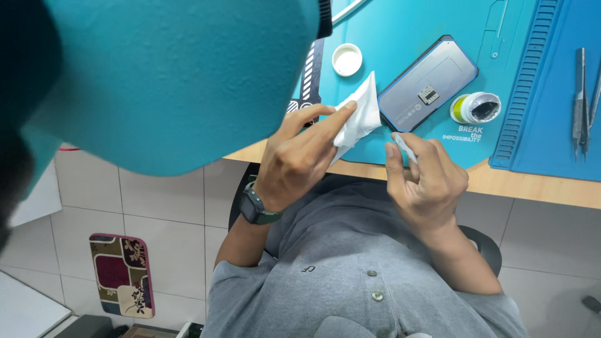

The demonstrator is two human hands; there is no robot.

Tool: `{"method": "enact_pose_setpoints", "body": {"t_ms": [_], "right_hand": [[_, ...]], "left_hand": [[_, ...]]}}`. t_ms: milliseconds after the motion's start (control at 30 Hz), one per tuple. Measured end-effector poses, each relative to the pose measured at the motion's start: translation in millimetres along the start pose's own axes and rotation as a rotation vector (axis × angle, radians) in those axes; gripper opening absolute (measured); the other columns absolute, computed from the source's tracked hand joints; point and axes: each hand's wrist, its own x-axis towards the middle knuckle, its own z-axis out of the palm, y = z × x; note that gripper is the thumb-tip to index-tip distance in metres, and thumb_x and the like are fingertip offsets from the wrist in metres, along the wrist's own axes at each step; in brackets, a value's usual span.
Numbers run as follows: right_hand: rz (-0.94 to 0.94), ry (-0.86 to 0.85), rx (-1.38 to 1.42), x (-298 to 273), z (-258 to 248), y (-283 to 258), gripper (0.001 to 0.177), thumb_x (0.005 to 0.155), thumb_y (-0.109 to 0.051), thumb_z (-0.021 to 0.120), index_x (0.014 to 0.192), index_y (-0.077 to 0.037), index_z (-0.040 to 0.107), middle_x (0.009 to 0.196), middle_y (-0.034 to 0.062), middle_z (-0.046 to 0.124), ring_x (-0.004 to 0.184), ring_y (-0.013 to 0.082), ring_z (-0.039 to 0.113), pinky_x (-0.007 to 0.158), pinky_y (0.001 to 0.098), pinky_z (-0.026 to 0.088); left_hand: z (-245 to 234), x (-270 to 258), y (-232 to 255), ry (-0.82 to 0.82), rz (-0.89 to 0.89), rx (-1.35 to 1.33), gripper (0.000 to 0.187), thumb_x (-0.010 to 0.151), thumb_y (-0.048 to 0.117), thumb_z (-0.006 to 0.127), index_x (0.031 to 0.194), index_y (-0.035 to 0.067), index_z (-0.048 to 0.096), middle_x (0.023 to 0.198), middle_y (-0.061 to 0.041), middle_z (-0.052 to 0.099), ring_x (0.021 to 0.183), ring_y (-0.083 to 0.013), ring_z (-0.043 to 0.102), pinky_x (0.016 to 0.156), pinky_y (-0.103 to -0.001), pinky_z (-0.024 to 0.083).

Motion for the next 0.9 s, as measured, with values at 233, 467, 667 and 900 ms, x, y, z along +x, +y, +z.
{"method": "enact_pose_setpoints", "body": {"t_ms": [233, 467, 667, 900], "right_hand": [[0.018, 0.056, 0.034, -4.2, 4.3, 6.4, 0.006, 0.111, -0.002, 0.081, 0.111, 0.004, 0.081, 0.07, 0.0064, 0.053, 0.053, 0.0157, 0.036, 0.05, 0.032, 0.036], [-0.023, 0.052, -0.003, -4.9, 4.7, 8.7, 0.006, 0.111, -0.003, 0.082, 0.11, 0.002, 0.08, 0.074, 0.007, 0.061, 0.05, 0.0135, 0.04, 0.051, 0.0307, 0.037], [-0.09, 0.117, 0.097, -5.0, 8.9, 23.7, 0.022, 0.108, -0.016, 0.08, 0.118, 0.003, 0.086, 0.061, -0.0001, 0.043, 0.049, 0.0203, 0.057, 0.04, 0.0341, 0.047], [-0.196, 0.015, 0.01, 9.9, -3.9, 0.3, 0.038, 0.113, -0.014, 0.058, 0.135, 0.003, 0.084, 0.065, 0.0021, 0.043, 0.045, 0.0218, 0.048, 0.041, 0.0329, 0.044]], "left_hand": [[-6.2, 13.9, 14.4, -0.046, 0.274, 0.492, 0.018, 0.111, 0.002, 0.077, 0.129, 0.003, 0.078, 0.124, -0.005, 0.086, 0.121, -0.0212, 0.078, 0.091, -0.039, 0.059], [0.4, 10.7, 12.8, -0.008, 0.209, 0.436, 0.017, 0.113, 0.004, 0.071, 0.128, 0.003, 0.08, 0.123, -0.004, 0.087, 0.119, -0.0223, 0.08, 0.089, -0.04, 0.058], [14.7, -0.9, -6.4, 0.244, 0.035, 0.135, 0.022, 0.108, 0.002, 0.066, 0.123, 0.004, 0.082, 0.105, -0.009, 0.085, 0.101, -0.027, 0.083, 0.085, -0.036, 0.064], [15.3, -7.3, -1.0, 0.267, -0.151, 0.019, 0.036, 0.115, 0.001, 0.063, 0.149, 0.01, 0.07, 0.14, -0.011, 0.078, 0.1, -0.0322, 0.08, 0.078, -0.038, 0.062]]}}
